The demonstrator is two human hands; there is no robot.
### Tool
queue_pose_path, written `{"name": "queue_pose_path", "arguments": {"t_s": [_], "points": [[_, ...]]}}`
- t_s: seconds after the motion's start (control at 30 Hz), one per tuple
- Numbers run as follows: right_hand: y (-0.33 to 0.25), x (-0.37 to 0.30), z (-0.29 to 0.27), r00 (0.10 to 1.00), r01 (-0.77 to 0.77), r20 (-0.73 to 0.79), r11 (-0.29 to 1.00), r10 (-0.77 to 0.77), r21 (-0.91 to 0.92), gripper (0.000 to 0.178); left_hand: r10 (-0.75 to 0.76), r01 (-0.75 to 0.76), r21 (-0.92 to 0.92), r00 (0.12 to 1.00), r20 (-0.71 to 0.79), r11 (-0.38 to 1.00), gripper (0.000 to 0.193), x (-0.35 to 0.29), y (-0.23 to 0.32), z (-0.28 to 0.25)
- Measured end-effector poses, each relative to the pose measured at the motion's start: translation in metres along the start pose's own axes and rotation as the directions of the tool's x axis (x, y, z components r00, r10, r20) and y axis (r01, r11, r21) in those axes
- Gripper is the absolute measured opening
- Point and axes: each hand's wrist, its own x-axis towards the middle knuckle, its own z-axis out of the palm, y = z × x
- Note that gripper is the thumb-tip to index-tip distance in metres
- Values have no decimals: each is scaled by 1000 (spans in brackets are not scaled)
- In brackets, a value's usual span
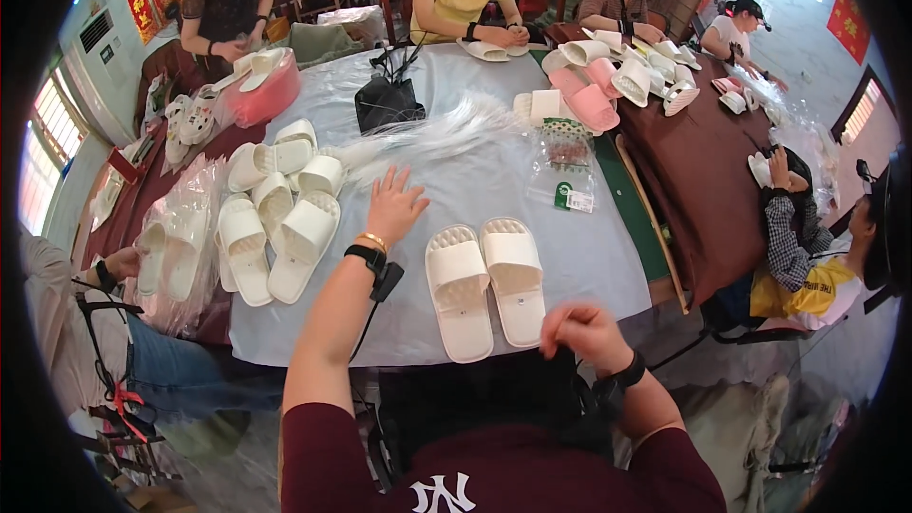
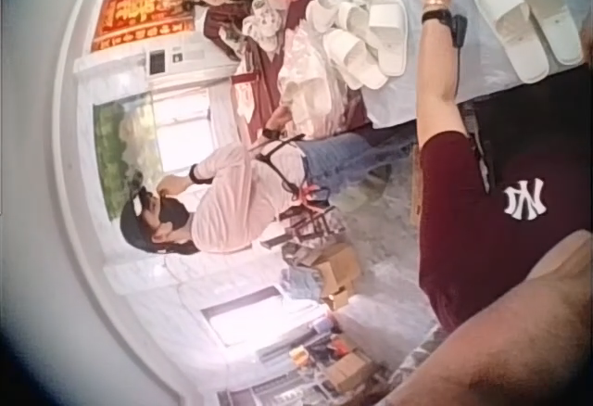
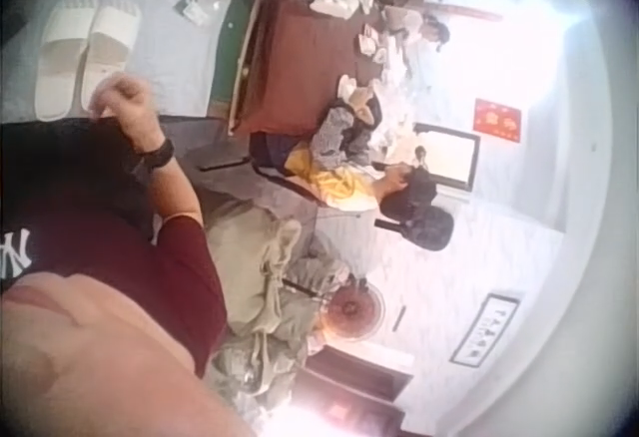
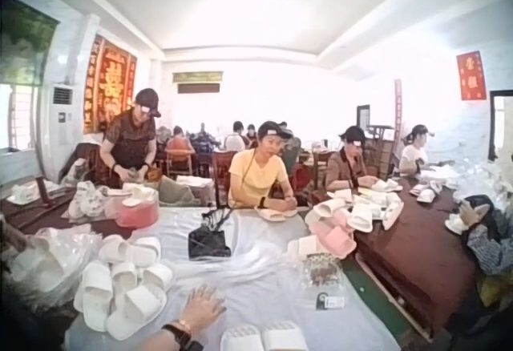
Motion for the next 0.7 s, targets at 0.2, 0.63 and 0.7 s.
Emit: {"name": "queue_pose_path", "arguments": {"t_s": [0.2,0.63,0.7], "points": [[20,26,-44,882,197,-457,971,-115,135,12,-23,263,-805,955,297,533,37,-43,99,-69],[9,44,-60,734,295,-647,955,-207,28,21,67,554,-719,771,633,419,28,-124,129,-98],[4,39,-42,602,345,-625,868,-497,-358,29,40,420,-751,860,508,509,27,-128,130,-96]]}}
